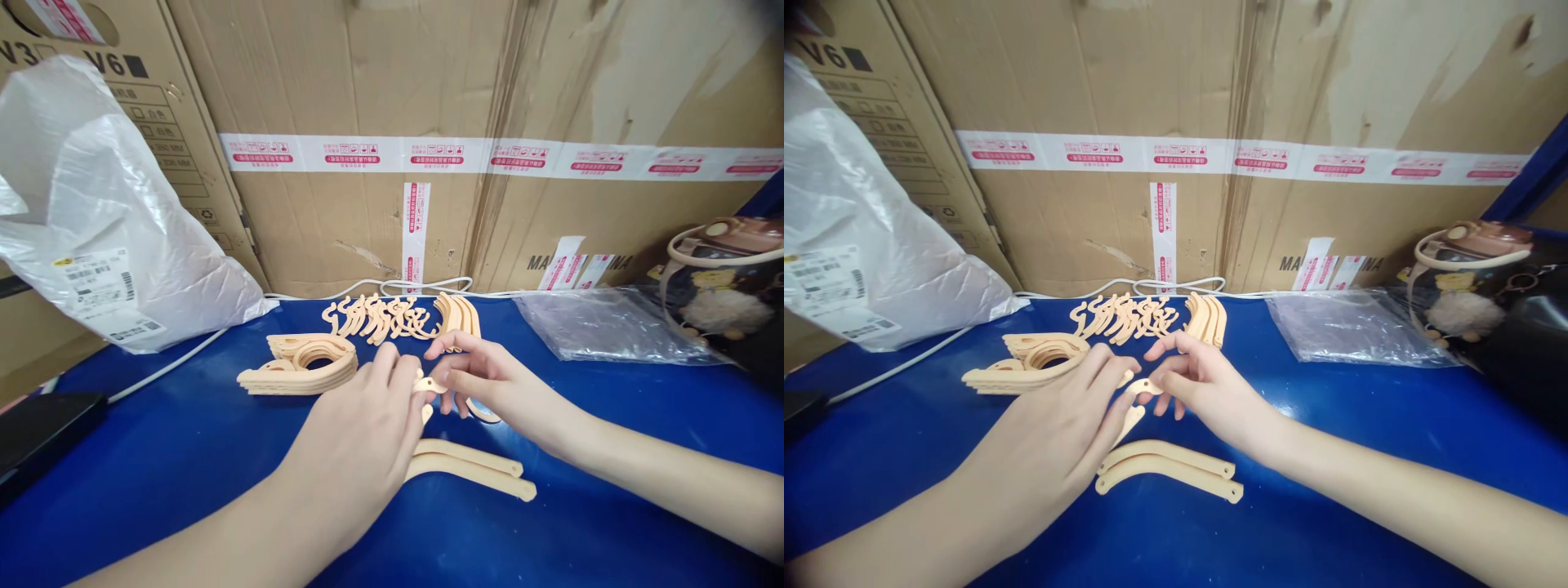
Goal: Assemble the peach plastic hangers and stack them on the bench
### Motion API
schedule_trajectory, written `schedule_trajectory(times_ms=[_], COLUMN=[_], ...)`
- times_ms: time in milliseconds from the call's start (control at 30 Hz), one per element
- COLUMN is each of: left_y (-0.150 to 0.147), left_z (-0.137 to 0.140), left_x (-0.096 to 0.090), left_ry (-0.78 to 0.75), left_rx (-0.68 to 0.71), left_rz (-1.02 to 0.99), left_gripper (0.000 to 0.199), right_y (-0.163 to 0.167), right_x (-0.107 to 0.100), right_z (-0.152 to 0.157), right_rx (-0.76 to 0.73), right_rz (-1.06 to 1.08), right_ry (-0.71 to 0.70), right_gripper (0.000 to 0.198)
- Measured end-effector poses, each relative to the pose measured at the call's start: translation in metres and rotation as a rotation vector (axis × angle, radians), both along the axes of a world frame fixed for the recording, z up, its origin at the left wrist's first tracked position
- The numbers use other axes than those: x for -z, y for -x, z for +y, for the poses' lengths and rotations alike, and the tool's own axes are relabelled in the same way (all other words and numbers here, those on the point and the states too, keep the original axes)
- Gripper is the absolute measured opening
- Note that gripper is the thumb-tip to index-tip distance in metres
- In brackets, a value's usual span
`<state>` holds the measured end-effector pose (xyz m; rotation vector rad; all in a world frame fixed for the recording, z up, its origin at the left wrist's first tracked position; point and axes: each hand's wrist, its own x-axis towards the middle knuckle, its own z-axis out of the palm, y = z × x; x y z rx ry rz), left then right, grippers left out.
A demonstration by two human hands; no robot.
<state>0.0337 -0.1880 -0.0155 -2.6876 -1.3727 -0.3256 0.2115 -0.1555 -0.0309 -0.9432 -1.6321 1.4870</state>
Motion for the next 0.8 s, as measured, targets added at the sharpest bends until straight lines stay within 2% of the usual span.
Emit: schedule_trajectory(times_ms=[67,200,300,367,433,600,800], left_y=[0.008,0.019,0.020,0.021,0.021,0.020,0.018], left_z=[-0.001,0.002,0.005,0.006,0.006,0.006,0.006], left_x=[0.005,0.013,0.012,0.009,0.009,0.017,0.018], left_ry=[-0.024,0.021,0.118,0.203,0.237,0.243,0.361], left_rx=[0.026,0.105,0.081,0.075,0.107,0.139,0.087], left_rz=[-0.129,-0.350,-0.558,-0.656,-0.690,-0.738,-0.707], left_gripper=[0.035,0.047,0.040,0.027,0.017,0.015,0.009], right_y=[0.000,-0.002,-0.003,-0.002,-0.002,0.001,0.002], right_x=[0.001,0.001,0.001,0.001,0.000,-0.003,0.000], right_z=[0.001,0.000,-0.001,-0.001,-0.002,-0.007,-0.010], right_rx=[0.043,0.069,0.082,0.100,0.110,0.026,-0.060], right_rz=[0.017,0.040,0.052,0.061,0.073,0.115,0.130], right_ry=[0.001,0.017,0.038,0.063,0.099,0.181,0.159], right_gripper=[0.018,0.020,0.022,0.023,0.024,0.024,0.015])
